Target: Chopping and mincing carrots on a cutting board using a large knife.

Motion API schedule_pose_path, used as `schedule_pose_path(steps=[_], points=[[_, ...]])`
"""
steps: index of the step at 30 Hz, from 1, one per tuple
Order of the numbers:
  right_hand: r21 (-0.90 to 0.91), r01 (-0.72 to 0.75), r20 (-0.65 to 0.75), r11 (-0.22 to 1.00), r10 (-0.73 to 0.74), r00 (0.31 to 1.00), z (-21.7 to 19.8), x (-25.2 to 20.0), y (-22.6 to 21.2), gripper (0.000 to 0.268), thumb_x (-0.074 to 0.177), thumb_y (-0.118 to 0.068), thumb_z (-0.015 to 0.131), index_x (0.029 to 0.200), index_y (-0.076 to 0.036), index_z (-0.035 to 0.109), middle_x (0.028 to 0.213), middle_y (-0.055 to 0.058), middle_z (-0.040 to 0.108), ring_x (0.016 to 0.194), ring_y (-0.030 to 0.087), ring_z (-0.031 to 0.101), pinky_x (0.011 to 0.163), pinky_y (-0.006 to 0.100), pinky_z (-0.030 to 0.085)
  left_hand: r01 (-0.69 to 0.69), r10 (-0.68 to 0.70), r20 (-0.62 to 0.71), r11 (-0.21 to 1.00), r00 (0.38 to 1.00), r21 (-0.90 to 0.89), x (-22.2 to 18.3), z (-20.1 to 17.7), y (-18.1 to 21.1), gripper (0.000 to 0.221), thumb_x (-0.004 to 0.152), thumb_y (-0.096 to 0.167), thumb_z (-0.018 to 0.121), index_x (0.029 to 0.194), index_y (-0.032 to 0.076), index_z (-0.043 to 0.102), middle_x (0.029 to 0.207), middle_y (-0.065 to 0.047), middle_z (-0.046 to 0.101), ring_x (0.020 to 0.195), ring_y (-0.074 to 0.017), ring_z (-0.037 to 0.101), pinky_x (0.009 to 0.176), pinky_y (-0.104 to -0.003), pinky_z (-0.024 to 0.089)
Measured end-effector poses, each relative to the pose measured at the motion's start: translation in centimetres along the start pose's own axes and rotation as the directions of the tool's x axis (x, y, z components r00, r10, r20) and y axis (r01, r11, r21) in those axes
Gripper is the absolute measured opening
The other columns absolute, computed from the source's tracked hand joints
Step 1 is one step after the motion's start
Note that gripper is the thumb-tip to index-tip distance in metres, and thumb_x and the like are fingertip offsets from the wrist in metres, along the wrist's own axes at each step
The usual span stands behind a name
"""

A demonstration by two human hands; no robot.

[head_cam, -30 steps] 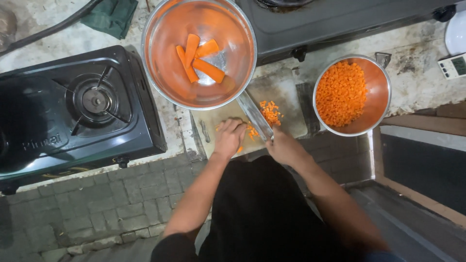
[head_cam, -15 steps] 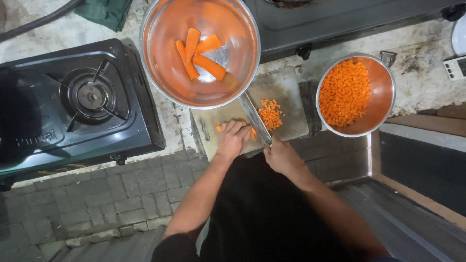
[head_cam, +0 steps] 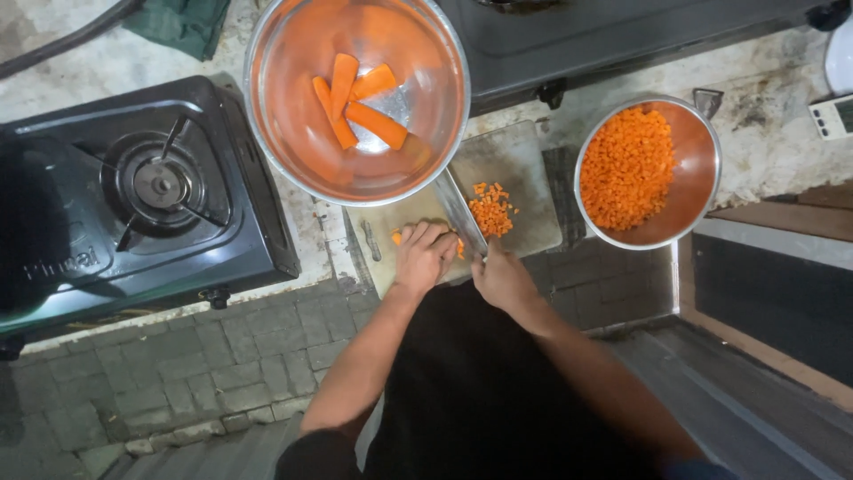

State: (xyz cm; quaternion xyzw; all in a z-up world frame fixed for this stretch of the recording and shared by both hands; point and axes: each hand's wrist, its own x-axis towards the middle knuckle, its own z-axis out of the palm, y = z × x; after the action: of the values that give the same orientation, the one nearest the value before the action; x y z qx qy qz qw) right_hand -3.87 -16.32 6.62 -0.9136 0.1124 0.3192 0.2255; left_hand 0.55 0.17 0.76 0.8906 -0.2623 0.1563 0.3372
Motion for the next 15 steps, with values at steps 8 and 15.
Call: schedule_pose_path(steps=[8,15], points=[[0.125,-0.024,0.047,0.992,0.019,0.999,-3.8,-1.0,2.6,0.045,0.094,-0.038,0.050,0.119,-0.001,0.054,0.098,0.030,0.067,0.100,0.047,0.066,0.081,0.057,0.055,0.036,-0.035,0.107,0.999,0.994,-0.005,1.6,-4.3,2.5,0.033,0.086,0.024,0.067,0.115,0.008,0.064,0.113,-0.008,0.059,0.104,-0.0248,0.056,0.093,-0.040,0.032],[0.109,-0.014,-0.097,0.994,0.024,0.995,-7.1,-3.4,6.1,0.028,0.101,-0.033,0.051,0.100,-0.005,0.057,0.063,0.011,0.059,0.058,0.024,0.062,0.056,0.041,0.049,0.091,-0.334,0.505,0.891,0.795,0.446,0.0,-0.1,2.6,0.103,0.082,0.076,0.044,0.159,0.014,0.016,0.167,-0.004,0.014,0.154,-0.0176,0.007,0.122,-0.046,-0.001]])
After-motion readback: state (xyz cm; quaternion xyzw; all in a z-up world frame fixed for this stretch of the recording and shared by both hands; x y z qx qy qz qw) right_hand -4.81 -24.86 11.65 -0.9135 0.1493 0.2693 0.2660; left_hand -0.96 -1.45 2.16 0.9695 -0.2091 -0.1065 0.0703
